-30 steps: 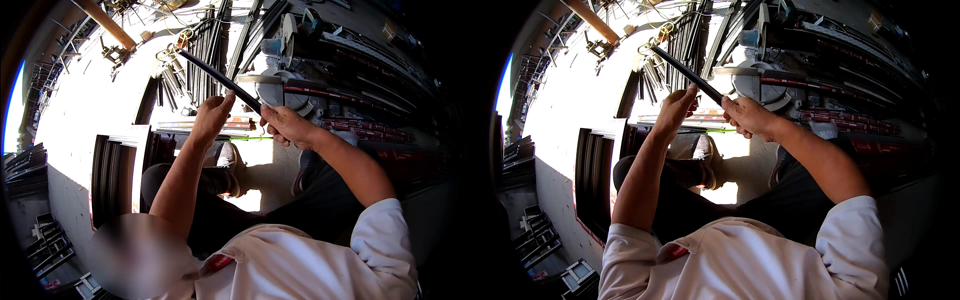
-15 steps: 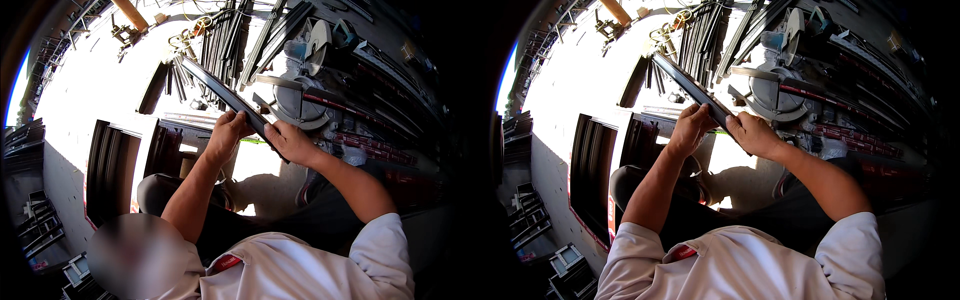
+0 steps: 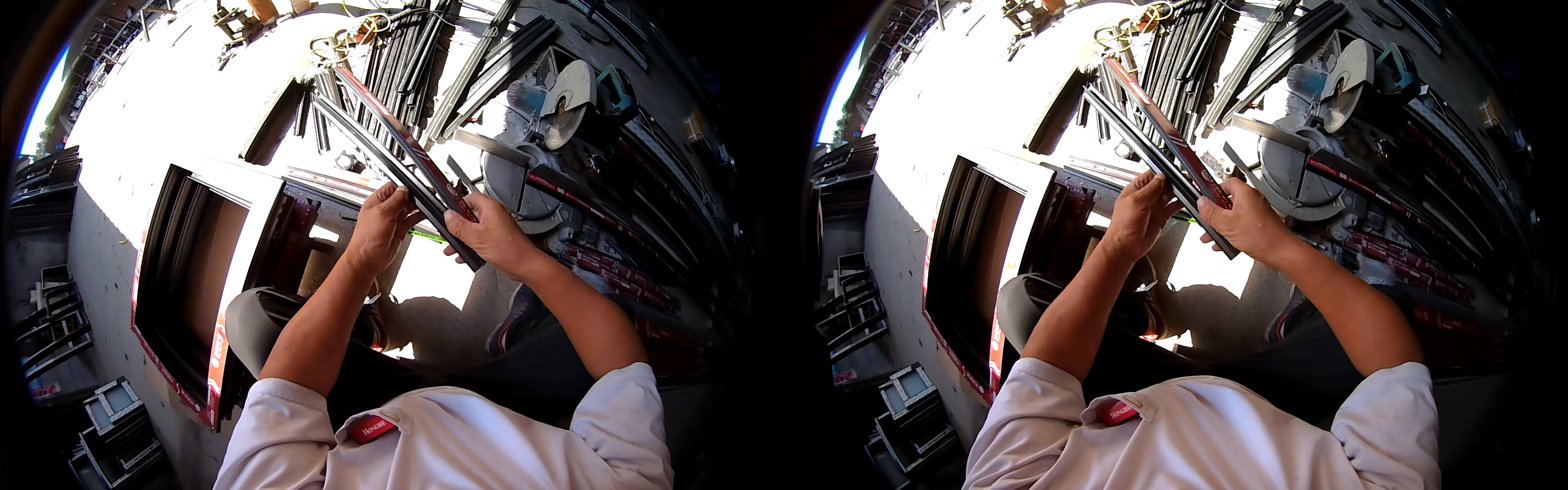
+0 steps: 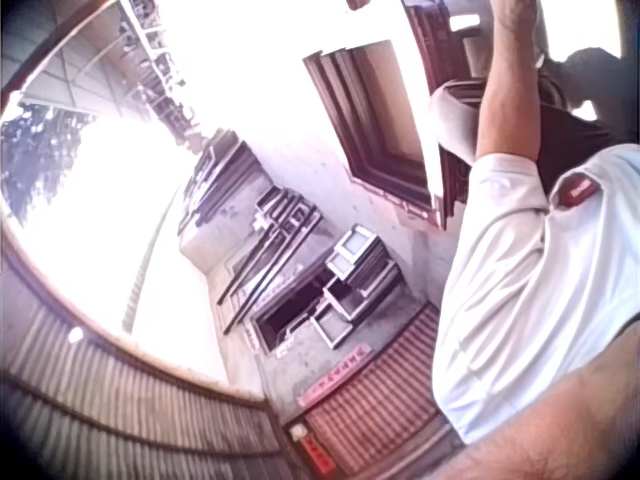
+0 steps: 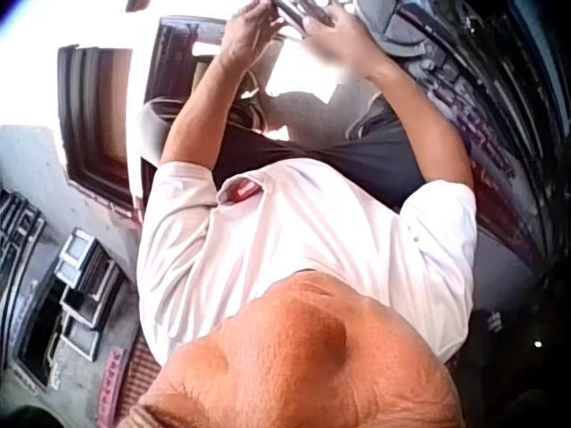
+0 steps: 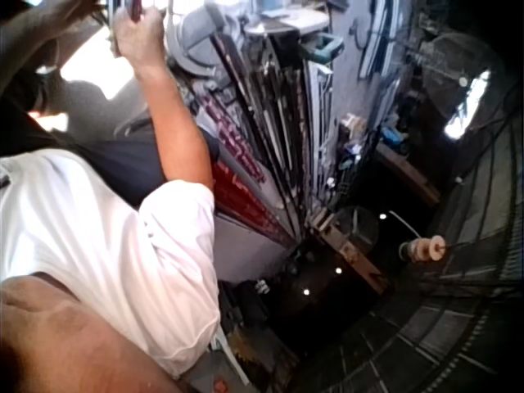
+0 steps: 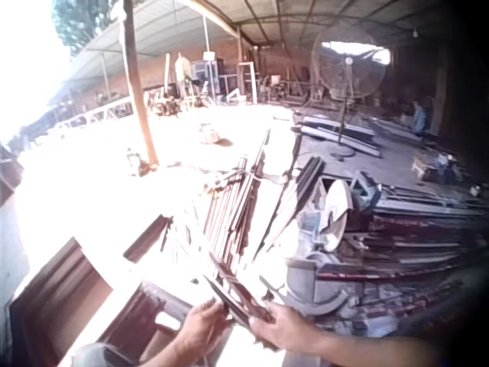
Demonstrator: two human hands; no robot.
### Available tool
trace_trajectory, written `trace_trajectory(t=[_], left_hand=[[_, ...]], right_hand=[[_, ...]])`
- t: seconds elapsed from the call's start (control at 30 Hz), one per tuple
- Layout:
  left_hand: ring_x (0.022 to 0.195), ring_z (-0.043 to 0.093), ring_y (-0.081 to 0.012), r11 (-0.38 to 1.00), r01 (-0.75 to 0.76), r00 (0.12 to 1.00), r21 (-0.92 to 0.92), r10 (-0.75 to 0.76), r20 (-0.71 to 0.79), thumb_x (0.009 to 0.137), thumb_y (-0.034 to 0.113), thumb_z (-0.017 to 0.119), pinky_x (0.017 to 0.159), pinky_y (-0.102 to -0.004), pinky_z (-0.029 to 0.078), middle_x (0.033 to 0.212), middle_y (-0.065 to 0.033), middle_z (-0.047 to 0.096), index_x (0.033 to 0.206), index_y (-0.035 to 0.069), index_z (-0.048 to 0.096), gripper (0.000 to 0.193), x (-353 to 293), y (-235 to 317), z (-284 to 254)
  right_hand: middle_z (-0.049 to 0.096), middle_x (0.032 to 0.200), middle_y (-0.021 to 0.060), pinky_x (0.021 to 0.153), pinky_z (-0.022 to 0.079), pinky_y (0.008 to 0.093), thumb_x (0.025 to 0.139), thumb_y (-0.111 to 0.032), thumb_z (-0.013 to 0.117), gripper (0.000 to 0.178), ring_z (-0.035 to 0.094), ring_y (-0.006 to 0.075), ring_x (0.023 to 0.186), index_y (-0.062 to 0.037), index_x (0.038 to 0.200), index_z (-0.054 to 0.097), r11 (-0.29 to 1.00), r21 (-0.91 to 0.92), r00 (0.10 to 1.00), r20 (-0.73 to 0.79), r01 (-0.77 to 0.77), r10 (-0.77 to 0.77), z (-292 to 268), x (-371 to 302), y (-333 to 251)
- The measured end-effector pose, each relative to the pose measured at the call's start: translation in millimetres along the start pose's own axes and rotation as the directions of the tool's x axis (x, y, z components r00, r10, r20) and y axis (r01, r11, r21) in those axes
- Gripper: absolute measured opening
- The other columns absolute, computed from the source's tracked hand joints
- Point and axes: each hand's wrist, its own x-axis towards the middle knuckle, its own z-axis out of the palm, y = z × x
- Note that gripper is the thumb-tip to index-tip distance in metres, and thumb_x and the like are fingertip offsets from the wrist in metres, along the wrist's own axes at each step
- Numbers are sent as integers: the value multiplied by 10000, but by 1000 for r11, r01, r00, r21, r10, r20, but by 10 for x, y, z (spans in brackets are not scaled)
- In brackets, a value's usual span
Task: The person measures and marks a long window frame profile with a tape measure and marker, then cuts it to length using a miter saw. The cut piece is placed into a larger frame assembly on the floor, and the process is repeated for additional pieces.
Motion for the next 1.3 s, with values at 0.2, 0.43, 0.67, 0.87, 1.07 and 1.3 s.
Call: trace_trajectory(t=[0.2,0.43,0.67,0.87,1.07,1.3], left_hand=[[1058,707,-202,997,-33,999,-69,30,-35,1129,176,535,1029,-426,536,1104,-82,738,1171,67,631,152,-60,49,99],[1034,688,-186,994,-22,1000,-110,23,6,1123,215,569,1012,-412,528,1090,-44,729,1152,102,626,130,-52,-10,52],[993,707,-190,997,20,999,-80,-22,-26,1117,188,585,961,-388,565,1058,-59,727,1149,91,605,104,-44,-108,-23],[992,743,-197,983,55,992,173,-34,-123,1102,134,586,890,-361,607,1122,-87,745,1272,60,607,186,-61,-125,162],[1063,729,-259,795,-66,961,603,213,-175,1027,86,671,889,-382,584,1362,-186,657,1528,-10,405,576,62,-305,-151],[1337,527,-500,-36,-197,836,980,516,187,918,79,726,1111,-488,453,1524,-307,473,1570,0,345,759,27,-149,-74]], right_hand=[[677,1063,132,684,653,315,1079,-276,667,388,771,212,882,48,1243,528,993,103,997,63,-50,44,-45,-16,31],[684,1114,175,770,662,375,1062,-343,695,499,759,258,1002,50,1307,507,959,258,975,212,-118,63,-28,-113,40],[696,1061,122,728,589,306,1058,-328,712,471,685,154,885,39,1302,546,964,256,985,174,-69,24,-50,-119,108],[635,985,42,737,515,270,1050,-261,714,367,571,77,860,23,1228,566,998,41,998,39,41,-42,19,-142,178],[672,922,136,668,550,369,967,-259,737,474,651,179,751,81,1223,528,937,-345,998,-4,59,-64,61,-147,85],[704,941,200,766,557,421,960,-280,746,458,704,273,825,56,1199,544,853,-521,996,-73,12,-59,37,-213,-43]])
